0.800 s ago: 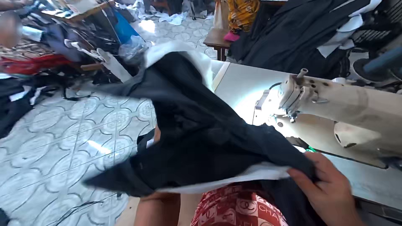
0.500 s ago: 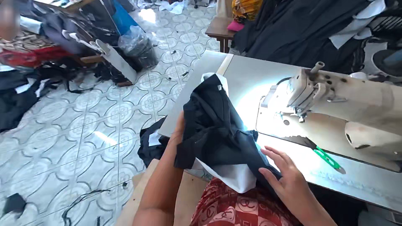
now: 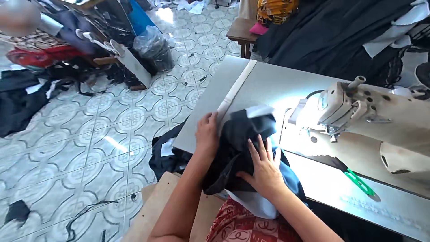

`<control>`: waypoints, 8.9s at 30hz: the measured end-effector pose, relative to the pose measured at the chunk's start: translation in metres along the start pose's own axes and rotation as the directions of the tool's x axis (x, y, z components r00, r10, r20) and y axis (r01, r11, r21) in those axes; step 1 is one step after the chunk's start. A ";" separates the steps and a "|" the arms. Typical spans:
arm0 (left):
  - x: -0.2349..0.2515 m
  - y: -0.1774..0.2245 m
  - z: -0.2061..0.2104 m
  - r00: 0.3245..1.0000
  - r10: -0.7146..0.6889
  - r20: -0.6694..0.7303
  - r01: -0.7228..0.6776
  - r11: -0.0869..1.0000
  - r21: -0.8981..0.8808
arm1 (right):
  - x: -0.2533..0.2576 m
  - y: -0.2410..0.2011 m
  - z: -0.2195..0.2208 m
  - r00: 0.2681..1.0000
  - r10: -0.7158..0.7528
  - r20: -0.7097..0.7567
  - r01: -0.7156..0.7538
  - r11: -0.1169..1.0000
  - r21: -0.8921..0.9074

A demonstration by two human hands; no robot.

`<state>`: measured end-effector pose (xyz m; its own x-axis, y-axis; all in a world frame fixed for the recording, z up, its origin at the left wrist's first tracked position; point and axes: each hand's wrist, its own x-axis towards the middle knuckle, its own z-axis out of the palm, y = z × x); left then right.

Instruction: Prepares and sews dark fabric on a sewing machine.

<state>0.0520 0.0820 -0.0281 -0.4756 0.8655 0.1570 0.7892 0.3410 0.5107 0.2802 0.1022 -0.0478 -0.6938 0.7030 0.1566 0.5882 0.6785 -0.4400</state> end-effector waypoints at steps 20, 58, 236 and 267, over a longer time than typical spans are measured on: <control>-0.106 0.041 0.005 0.894 0.382 -0.233 -0.423 0.891 -0.164 | 0.131 -0.019 0.012 0.961 -0.109 0.255 0.099 0.994 0.052; -0.104 0.050 -0.017 0.943 0.332 -0.023 -0.333 0.942 -0.047 | -0.042 0.052 -0.072 0.955 0.275 -0.106 -0.216 0.897 0.386; 0.064 0.111 0.096 0.930 0.239 0.278 -0.323 0.894 0.311 | -0.073 0.088 -0.031 0.969 -0.056 -0.241 0.019 0.988 -0.156; -0.079 0.078 0.060 0.797 0.584 0.151 -0.575 0.812 -0.101 | -0.093 0.130 -0.098 0.914 0.216 -0.345 -0.260 0.962 -0.087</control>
<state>0.1744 0.0626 -0.0517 0.1404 0.9448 0.2962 0.8749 -0.2584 0.4096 0.4617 0.1462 -0.0332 -0.3635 0.8623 0.3525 0.7825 0.4879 -0.3868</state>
